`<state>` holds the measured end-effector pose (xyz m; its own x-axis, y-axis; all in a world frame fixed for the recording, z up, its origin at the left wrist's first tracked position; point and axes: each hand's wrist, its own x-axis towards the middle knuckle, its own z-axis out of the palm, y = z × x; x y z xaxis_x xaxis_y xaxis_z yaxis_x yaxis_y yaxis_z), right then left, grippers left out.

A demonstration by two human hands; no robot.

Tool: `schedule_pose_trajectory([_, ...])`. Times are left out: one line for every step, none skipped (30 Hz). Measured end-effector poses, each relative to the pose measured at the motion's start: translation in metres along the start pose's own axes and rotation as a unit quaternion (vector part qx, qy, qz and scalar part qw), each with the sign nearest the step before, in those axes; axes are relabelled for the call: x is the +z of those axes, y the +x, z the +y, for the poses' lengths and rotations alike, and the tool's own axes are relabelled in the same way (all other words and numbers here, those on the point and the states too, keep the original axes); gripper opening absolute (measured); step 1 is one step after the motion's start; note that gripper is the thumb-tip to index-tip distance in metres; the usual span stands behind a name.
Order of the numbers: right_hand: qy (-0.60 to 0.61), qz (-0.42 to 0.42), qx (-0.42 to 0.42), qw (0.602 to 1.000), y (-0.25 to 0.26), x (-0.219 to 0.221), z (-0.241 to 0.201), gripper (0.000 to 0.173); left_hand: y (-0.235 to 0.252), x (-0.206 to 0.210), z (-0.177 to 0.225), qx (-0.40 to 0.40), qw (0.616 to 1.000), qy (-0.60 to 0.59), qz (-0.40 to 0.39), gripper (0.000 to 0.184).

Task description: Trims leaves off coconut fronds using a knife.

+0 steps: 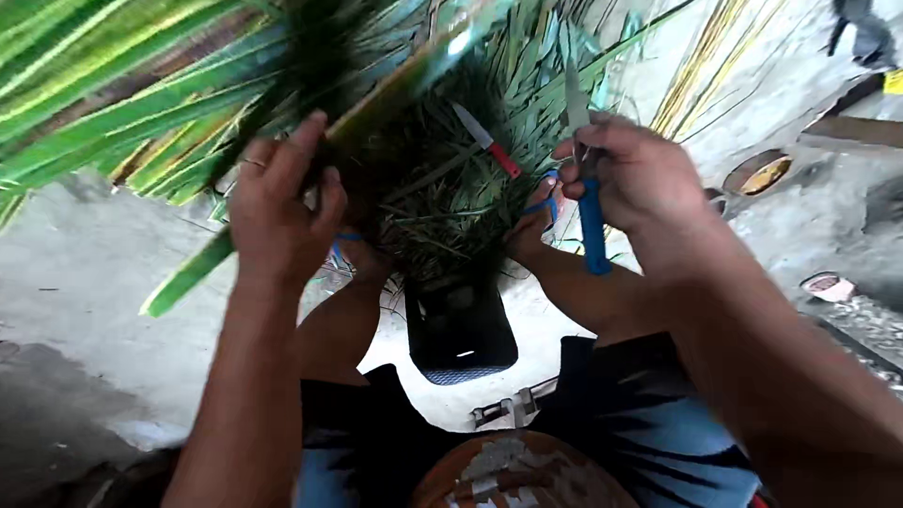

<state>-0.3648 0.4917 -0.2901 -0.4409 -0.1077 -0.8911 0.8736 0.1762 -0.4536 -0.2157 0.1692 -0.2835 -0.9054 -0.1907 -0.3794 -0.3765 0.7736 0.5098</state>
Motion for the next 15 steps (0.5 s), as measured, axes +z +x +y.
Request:
schedule_pose_trajectory([-0.019,-0.022,-0.030,0.999,0.001,0.002,-0.008,0.029,0.004,-0.009,0.000,0.009,1.000,0.012,0.008,0.047])
schedule_pose_trajectory([-0.033,-0.043,-0.068,0.996,0.000,0.003,-0.017,0.028,0.005,-0.016,-0.001,0.012,0.999,0.027,0.015,0.047])
schedule_pose_trajectory([-0.042,-0.060,-0.107,0.992,0.000,0.003,-0.025,0.028,0.003,-0.022,-0.001,0.011,0.999,0.042,0.018,0.047])
schedule_pose_trajectory([-0.047,-0.063,-0.148,0.986,-0.002,0.004,-0.033,0.027,0.000,-0.027,-0.002,0.015,0.998,0.050,0.022,0.047])
schedule_pose_trajectory([-0.049,-0.063,-0.189,0.979,-0.005,0.004,-0.040,0.023,-0.001,-0.033,-0.002,0.029,0.998,0.052,0.024,0.048])
schedule_pose_trajectory([-0.051,-0.063,-0.228,0.970,-0.008,0.004,-0.046,0.021,-0.003,-0.039,-0.001,0.048,0.997,0.053,0.026,0.049])
schedule_pose_trajectory([-0.058,-0.070,-0.260,0.961,-0.011,0.005,-0.053,0.019,-0.004,-0.043,0.001,0.070,0.995,0.053,0.037,0.049])
schedule_pose_trajectory([-0.057,-0.087,-0.284,0.953,-0.014,0.005,-0.058,0.020,-0.004,-0.047,0.003,0.084,0.994,0.058,0.049,0.047])
schedule_pose_trajectory([-0.055,-0.116,-0.303,0.944,-0.017,0.005,-0.062,0.022,-0.005,-0.049,0.005,0.097,0.991,0.061,0.068,0.045])
schedule_pose_trajectory([-0.058,-0.152,-0.317,0.934,-0.020,0.004,-0.062,0.024,-0.006,-0.050,0.008,0.102,0.989,0.067,0.087,0.043])
schedule_pose_trajectory([-0.058,-0.184,-0.333,0.923,-0.021,0.004,-0.061,0.026,-0.008,-0.052,0.011,0.103,0.986,0.073,0.105,0.042])
schedule_pose_trajectory([-0.060,-0.218,-0.348,0.910,-0.023,0.003,-0.060,0.027,-0.010,-0.053,0.016,0.105,0.984,0.081,0.122,0.042])
schedule_pose_trajectory([-0.070,-0.249,-0.358,0.897,-0.026,0.004,-0.059,0.028,-0.014,-0.054,0.022,0.110,0.980,0.089,0.137,0.044])
schedule_pose_trajectory([-0.090,-0.276,-0.368,0.883,-0.033,0.004,-0.056,0.029,-0.020,-0.054,0.029,0.115,0.977,0.091,0.154,0.047])
schedule_pose_trajectory([-0.112,-0.294,-0.375,0.872,-0.043,0.008,-0.052,0.029,-0.028,-0.054,0.038,0.123,0.975,0.085,0.167,0.051])
